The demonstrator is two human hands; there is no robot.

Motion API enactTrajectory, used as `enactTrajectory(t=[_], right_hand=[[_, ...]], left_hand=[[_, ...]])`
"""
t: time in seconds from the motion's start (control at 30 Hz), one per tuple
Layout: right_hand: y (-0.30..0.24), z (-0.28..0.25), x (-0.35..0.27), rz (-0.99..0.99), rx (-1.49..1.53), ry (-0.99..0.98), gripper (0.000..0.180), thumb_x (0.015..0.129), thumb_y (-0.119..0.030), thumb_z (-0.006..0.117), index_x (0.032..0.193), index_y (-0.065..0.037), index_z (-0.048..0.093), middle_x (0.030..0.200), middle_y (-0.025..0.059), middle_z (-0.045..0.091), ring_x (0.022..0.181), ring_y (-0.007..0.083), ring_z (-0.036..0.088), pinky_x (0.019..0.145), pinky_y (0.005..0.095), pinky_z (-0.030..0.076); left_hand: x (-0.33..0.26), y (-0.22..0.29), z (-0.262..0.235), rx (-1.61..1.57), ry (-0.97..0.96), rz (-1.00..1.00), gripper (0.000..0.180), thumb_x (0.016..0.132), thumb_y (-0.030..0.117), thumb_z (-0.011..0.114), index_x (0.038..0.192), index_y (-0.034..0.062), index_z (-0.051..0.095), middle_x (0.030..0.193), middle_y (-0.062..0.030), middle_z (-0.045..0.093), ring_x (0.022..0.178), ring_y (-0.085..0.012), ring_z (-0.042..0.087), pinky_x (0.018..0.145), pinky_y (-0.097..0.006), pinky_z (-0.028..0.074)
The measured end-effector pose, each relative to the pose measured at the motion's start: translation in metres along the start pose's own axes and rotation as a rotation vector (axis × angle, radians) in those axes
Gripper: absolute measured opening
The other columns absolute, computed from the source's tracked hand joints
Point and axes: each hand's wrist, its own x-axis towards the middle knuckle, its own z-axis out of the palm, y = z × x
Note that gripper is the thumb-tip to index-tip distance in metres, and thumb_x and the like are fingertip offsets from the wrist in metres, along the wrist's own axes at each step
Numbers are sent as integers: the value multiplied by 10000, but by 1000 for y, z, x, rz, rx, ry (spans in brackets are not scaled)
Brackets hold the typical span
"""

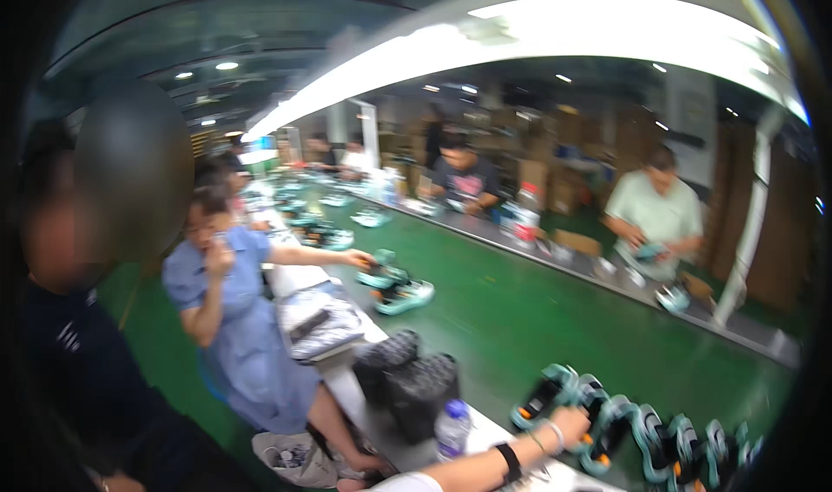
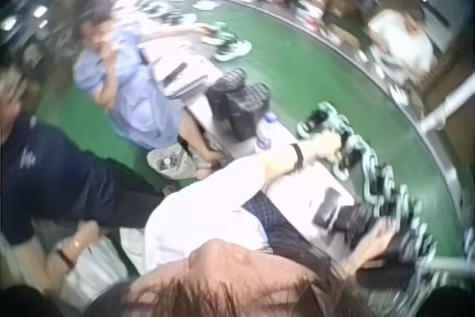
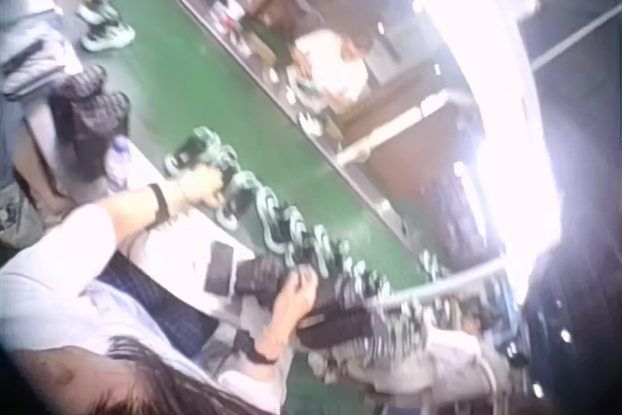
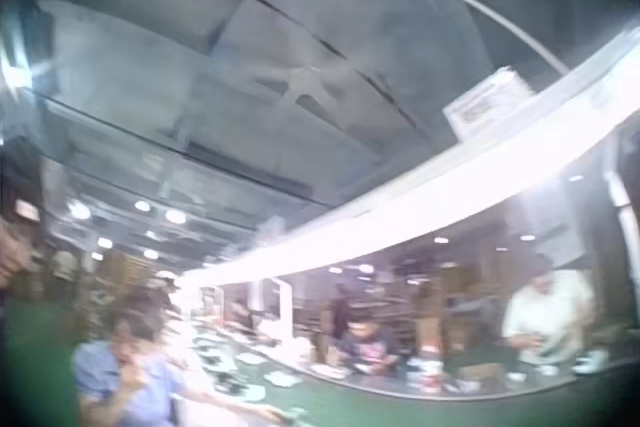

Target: Checking and assembling shoe components on a factory line.

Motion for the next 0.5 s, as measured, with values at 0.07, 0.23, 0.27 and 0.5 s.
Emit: enactTrajectory(t=[0.07, 0.23, 0.27, 0.5], right_hand=[[21, 3, -6, -215, -246, -59, 410, 928, -191, 554, 1233, 78, 496, 1204, 244, 561, 1129, 342, 536, 980, 379, 394], [76, 24, -20, -162, -381, 44, 488, 902, -273, 600, 1257, 42, 486, 1211, 240, 548, 1148, 372, 501, 984, 404, 382], [77, 21, -21, -76, -373, 38, 496, 894, -260, 609, 1263, 43, 477, 1211, 242, 548, 1142, 373, 507, 980, 402, 385], [93, 6, -37, 120, -326, 93, 548, 682, -85, 720, 1174, 14, 501, 1090, 240, 594, 1053, 410, 557, 899, 423, 436]], left_hand=[[13, 0, -6, 121, -121, 8, 235, 774, 288, 655, 895, 95, 717, 971, -120, 673, 934, -302, 645, 757, -414, 544], [30, -34, 12, -111, -346, -58, 468, 776, 352, 629, 1152, 75, 625, 1253, -222, 529, 1111, -364, 563, 957, -423, 458], [36, -33, 8, -90, -428, -31, 492, 788, 391, 608, 1164, 75, 621, 1251, -221, 531, 1116, -364, 558, 962, -423, 453], [10, -23, 26, -113, -286, -18, 567, 777, 541, 627, 923, -5, 677, 985, -179, 668, 901, -349, 651, 805, -414, 520]])
